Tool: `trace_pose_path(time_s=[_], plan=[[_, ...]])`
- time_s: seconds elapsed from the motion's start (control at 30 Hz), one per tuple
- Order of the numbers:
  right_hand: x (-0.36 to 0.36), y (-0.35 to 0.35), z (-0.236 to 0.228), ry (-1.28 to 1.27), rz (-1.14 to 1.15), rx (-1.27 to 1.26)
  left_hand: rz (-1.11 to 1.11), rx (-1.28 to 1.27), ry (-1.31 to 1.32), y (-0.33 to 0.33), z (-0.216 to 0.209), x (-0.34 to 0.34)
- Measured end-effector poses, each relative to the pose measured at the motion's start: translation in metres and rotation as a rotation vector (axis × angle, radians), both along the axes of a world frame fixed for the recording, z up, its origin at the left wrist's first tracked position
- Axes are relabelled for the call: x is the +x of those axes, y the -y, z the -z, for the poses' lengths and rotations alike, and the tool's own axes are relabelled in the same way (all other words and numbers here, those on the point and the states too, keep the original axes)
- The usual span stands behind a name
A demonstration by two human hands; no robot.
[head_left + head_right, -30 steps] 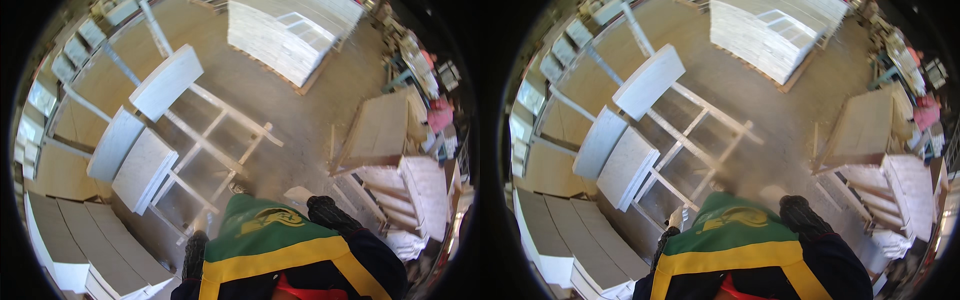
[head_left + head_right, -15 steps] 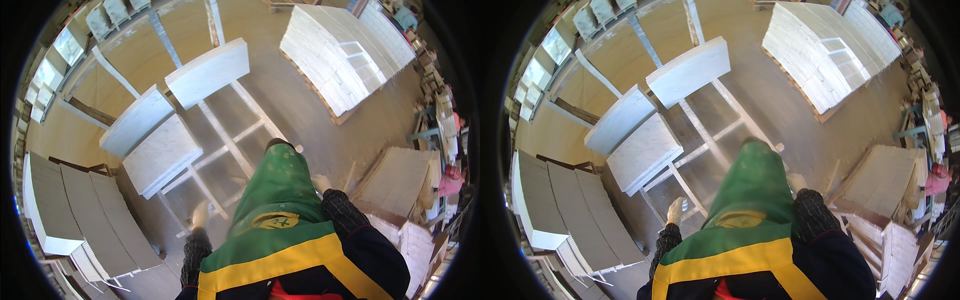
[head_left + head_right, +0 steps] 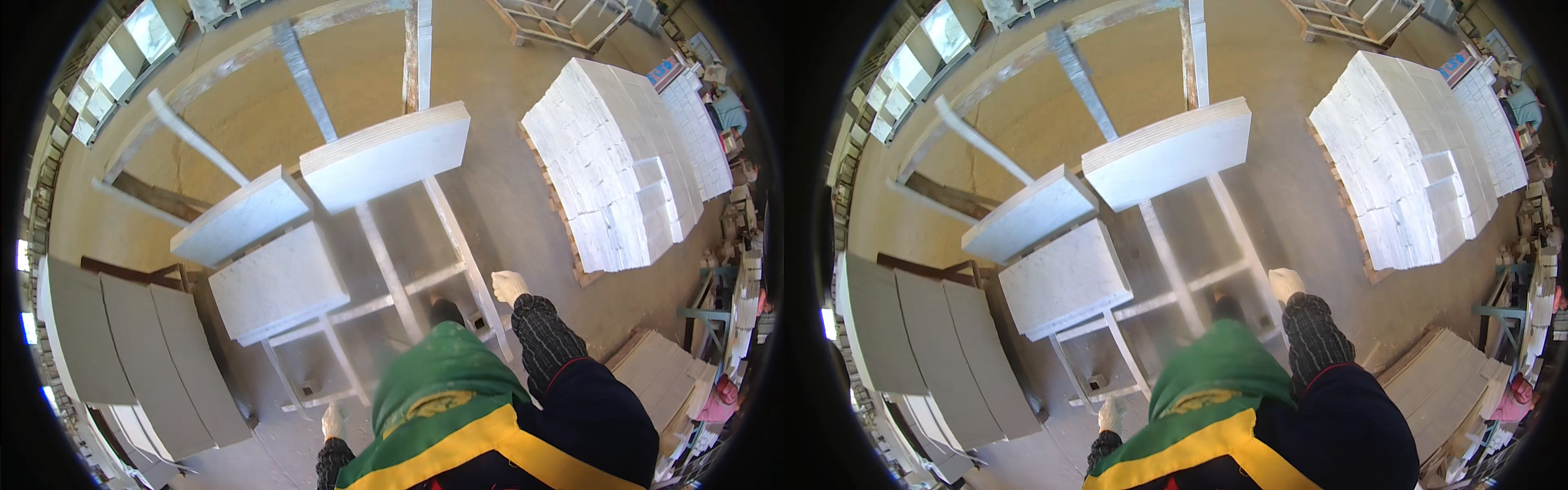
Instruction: The person applies adhesive from a squeeze bottle along the edges of a large white tile, then uses a small metal tool to spread and smooth the adhesive. After finishing, the person lifts the tile and places it onto a stack of similar tiles.
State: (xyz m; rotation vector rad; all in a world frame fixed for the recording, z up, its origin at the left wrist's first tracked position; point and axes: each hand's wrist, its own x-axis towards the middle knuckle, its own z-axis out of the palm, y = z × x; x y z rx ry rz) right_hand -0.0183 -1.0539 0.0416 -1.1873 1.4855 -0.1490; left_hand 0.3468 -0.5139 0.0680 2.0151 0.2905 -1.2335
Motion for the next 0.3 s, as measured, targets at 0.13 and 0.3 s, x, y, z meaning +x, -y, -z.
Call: trace_pose_path(time_s=[0.13,0.3], plan=[[0.077,0.119,0.053,-0.073,-0.064,0.0,0.522,-0.043,0.099,0.106,-0.01,0.028],[0.139,0.266,0.075,-0.088,0.034,-0.179,0.986,0.02,0.812,0.299,0.017,0.127]])
